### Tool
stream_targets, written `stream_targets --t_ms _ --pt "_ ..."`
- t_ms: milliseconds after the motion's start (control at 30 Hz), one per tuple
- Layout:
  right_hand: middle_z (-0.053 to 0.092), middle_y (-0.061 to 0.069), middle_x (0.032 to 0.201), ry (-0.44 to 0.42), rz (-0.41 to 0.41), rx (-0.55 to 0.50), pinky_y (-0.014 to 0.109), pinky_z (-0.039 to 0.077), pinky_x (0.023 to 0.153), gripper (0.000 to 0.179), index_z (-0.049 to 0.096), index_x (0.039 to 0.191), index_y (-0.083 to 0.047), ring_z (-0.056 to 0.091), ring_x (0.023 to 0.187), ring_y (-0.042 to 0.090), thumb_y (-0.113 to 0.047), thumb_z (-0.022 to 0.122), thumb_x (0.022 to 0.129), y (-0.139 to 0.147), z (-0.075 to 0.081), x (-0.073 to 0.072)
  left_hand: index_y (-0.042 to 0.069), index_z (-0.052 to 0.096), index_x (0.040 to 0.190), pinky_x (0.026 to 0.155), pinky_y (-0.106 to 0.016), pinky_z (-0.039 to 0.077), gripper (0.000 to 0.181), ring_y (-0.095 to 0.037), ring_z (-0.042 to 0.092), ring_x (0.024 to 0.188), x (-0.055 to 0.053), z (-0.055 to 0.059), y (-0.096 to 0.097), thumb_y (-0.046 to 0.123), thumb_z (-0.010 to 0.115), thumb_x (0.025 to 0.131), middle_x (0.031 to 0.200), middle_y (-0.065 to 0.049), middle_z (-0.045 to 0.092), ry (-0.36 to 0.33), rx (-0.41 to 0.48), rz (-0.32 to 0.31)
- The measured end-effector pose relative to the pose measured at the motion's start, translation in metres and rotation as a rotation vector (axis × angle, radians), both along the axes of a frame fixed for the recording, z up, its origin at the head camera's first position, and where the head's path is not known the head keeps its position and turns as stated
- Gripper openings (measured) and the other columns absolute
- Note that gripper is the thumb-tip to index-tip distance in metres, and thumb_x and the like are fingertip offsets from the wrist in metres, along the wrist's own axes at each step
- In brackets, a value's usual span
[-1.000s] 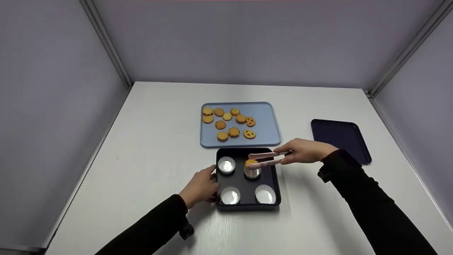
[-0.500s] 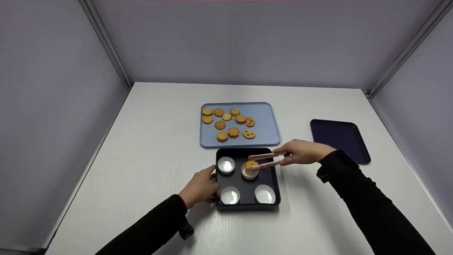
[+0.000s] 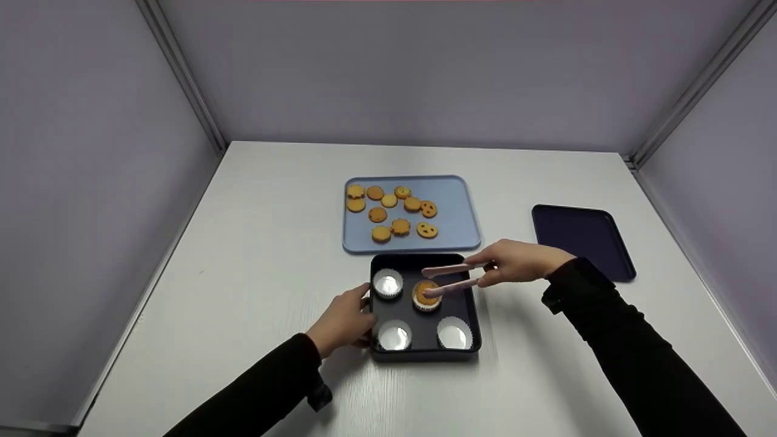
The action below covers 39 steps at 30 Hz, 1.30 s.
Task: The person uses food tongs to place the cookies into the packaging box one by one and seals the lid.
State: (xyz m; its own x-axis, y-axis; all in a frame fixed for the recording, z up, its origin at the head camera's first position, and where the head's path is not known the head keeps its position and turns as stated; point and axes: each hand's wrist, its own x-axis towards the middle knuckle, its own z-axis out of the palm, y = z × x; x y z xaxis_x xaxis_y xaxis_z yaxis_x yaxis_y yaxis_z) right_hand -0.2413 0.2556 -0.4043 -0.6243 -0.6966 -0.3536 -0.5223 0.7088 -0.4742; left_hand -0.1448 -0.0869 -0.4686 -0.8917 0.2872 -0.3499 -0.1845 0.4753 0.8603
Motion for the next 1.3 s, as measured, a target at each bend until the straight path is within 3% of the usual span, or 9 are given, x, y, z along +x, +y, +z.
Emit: stream_targets --t_ms 367,633,800,967,1133,1300 --pt "0.061 -0.006 0.085 -0.016 -0.066 -0.066 0.027 0.043 0.069 0.055 0.057 0.147 -0.008 0.052 0.078 0.012 -0.027 0.069 0.097 0.004 0.0 -0.003 -0.005 0.03 0.157 0.06 -0.036 0.065 0.077 -0.041 0.049 0.137 0.0 0.0 0.0 -0.005 0.056 0.085 0.149 -0.032 0.047 0.031 -0.011 0.005" --pt "0.052 0.0 0.088 0.075 -0.18 -0.175 0.034 0.038 0.07 0.058 0.048 0.152 -0.005 0.047 0.078 0.017 -0.025 0.066 0.101 0.006 -0.004 -0.011 -0.005 0.028 0.158 0.059 -0.038 0.065 0.077 -0.042 0.054 0.132 0.0 0.0 0.001 -0.004 0.056 0.086 0.15 -0.033 0.045 0.008 0.01 0.012" --pt "0.051 0.004 0.084 0.193 -0.248 -0.142 0.035 0.035 0.067 0.062 0.043 0.153 0.002 0.044 0.074 0.018 -0.022 0.065 0.101 0.001 -0.01 -0.015 -0.005 0.029 0.158 0.058 -0.038 0.065 0.077 -0.041 0.059 0.126 0.0 0.0 0.001 -0.005 0.056 0.086 0.15 -0.033 0.045 0.005 0.005 0.015" --pt "0.059 0.01 0.085 0.191 -0.306 -0.07 0.036 0.039 0.065 0.065 0.038 0.153 0.008 0.048 0.071 0.019 -0.024 0.063 0.102 -0.003 -0.019 -0.021 -0.003 0.028 0.159 0.059 -0.039 0.065 0.078 -0.039 0.063 0.119 0.0 0.0 0.001 -0.006 0.054 0.085 0.151 -0.033 0.044 -0.005 0.027 0.013" --pt "0.066 0.027 0.109 0.206 -0.318 -0.027 0.05 0.053 0.081 0.063 0.039 0.151 0.011 0.064 0.091 0.035 -0.023 0.061 0.103 -0.011 -0.028 -0.026 -0.003 0.029 0.158 0.059 -0.04 0.065 0.078 -0.038 0.066 0.114 0.0 0.0 0.0 -0.006 0.055 0.085 0.15 -0.033 0.045 -0.008 0.028 0.01" --pt "0.059 0.037 0.129 0.244 -0.317 0.027 0.061 0.049 0.102 0.062 0.041 0.149 0.012 0.058 0.119 0.05 -0.024 0.061 0.103 -0.021 -0.033 -0.028 -0.005 0.03 0.158 0.057 -0.038 0.065 0.078 -0.041 0.058 0.127 0.0 0.001 0.001 -0.004 0.056 0.084 0.148 -0.033 0.047 0.014 0.004 0.013"
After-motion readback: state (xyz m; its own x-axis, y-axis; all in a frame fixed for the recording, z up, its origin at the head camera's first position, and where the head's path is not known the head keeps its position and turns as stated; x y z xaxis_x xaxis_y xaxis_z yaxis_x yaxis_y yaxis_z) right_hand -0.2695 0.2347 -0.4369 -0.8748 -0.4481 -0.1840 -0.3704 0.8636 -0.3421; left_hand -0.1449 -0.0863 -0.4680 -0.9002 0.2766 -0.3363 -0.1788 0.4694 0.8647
